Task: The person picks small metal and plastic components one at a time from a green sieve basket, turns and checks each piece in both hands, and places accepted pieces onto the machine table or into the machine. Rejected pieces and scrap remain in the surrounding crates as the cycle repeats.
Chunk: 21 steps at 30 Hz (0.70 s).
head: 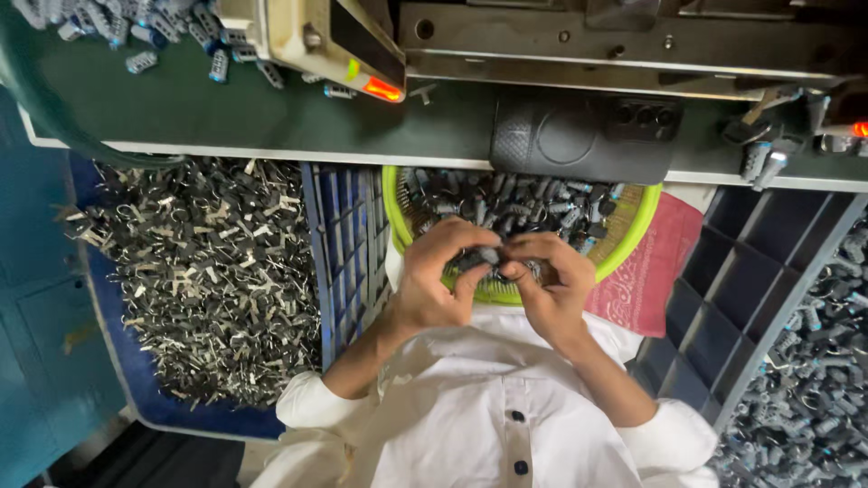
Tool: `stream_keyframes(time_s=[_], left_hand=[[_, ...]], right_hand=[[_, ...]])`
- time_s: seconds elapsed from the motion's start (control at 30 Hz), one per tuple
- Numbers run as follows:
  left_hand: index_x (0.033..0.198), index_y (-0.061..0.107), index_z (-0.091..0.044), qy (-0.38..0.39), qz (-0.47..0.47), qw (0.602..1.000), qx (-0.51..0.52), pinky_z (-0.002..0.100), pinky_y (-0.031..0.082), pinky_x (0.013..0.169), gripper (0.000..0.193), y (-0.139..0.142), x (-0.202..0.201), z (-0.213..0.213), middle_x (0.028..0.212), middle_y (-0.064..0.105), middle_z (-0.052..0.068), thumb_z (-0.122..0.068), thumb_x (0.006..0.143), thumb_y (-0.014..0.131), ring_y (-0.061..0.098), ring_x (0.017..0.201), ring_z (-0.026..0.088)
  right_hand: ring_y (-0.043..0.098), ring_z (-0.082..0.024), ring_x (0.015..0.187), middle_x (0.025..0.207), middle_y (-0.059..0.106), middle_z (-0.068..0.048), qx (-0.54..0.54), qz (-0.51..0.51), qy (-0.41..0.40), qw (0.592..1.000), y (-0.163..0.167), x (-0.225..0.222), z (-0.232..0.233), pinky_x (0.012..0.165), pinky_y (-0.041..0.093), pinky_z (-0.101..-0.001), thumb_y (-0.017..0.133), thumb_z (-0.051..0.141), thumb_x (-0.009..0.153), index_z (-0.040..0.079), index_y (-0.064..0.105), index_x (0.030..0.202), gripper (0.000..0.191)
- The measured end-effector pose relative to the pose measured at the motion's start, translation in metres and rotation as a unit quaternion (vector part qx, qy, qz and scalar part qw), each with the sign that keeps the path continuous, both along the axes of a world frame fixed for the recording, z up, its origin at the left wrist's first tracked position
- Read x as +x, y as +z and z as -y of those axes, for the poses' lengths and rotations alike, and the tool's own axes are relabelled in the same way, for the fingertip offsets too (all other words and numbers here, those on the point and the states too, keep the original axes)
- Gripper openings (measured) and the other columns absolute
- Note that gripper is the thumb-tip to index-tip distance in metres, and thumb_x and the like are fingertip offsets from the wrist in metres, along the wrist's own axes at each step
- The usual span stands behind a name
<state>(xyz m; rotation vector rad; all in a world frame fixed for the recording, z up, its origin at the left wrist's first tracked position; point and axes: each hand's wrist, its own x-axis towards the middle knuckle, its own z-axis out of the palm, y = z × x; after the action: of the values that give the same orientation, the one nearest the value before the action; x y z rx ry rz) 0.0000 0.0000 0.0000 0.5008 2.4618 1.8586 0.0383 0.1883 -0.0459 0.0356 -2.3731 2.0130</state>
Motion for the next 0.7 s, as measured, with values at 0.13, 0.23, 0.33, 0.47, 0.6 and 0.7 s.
stream_keyframes(time_s=[0.13,0.23,0.33,0.47,0.6,0.7], left_hand=[[0.121,0.060,0.002,-0.009,0.116,0.985,0.127,0.033,0.059,0.097,0.039,-0.009,-0.002,-0.011,0.107,0.072,0.013,0.008,0.084,0.071,0.073,0.103,0.020],[0.123,0.059,0.001,-0.020,0.093,0.988,0.122,0.030,0.061,0.095,0.039,-0.010,-0.004,-0.011,0.105,0.073,0.010,0.006,0.086,0.071,0.075,0.102,0.015],[0.121,0.059,0.002,-0.003,0.068,0.985,0.157,0.030,0.057,0.092,0.038,-0.004,-0.004,-0.018,0.105,0.070,0.010,0.003,0.086,0.074,0.071,0.100,0.019],[0.114,0.062,0.002,-0.031,0.052,0.976,0.208,0.032,0.052,0.088,0.028,-0.008,-0.003,-0.024,0.104,0.067,0.013,-0.001,0.090,0.075,0.066,0.095,0.023],[0.100,0.066,0.001,0.012,0.101,0.988,0.119,0.031,0.052,0.071,0.017,-0.020,0.007,-0.020,0.087,0.067,0.010,-0.004,0.089,0.079,0.066,0.075,0.020],[0.099,0.064,-0.002,0.045,-0.008,0.996,0.070,0.034,0.053,0.074,0.017,-0.013,0.003,-0.015,0.091,0.066,0.011,-0.002,0.088,0.076,0.068,0.080,0.025]], right_hand=[[0.068,-0.012,0.086,0.105,0.068,-0.008,-0.072,0.037,-0.058,0.995,0.023,-0.008,-0.003,0.077,0.057,-0.0243,0.075,-0.006,0.084,-0.001,0.065,0.107,0.025],[0.071,-0.015,0.087,0.103,0.069,-0.011,0.075,-0.069,0.027,0.994,0.044,-0.017,-0.018,0.076,0.059,-0.0256,0.070,-0.014,0.076,-0.001,0.070,0.106,0.033],[0.071,-0.019,0.089,0.101,0.070,-0.014,0.146,-0.112,0.047,0.982,0.059,-0.024,-0.017,0.076,0.057,-0.0271,0.072,-0.017,0.072,-0.002,0.072,0.102,0.033],[0.070,-0.020,0.095,0.106,0.069,-0.015,0.038,-0.043,0.010,0.998,0.053,-0.017,-0.011,0.077,0.056,-0.0256,0.062,-0.020,0.072,-0.003,0.067,0.100,0.033],[0.067,-0.017,0.096,0.111,0.068,-0.015,-0.034,-0.016,-0.052,0.998,0.028,-0.001,-0.002,0.080,0.055,-0.0253,0.056,-0.021,0.086,-0.003,0.064,0.108,0.030],[0.067,-0.019,0.105,0.116,0.065,-0.016,-0.121,-0.025,-0.054,0.991,0.018,0.000,0.001,0.089,0.057,-0.0276,0.059,-0.016,0.092,-0.003,0.057,0.113,0.025]])
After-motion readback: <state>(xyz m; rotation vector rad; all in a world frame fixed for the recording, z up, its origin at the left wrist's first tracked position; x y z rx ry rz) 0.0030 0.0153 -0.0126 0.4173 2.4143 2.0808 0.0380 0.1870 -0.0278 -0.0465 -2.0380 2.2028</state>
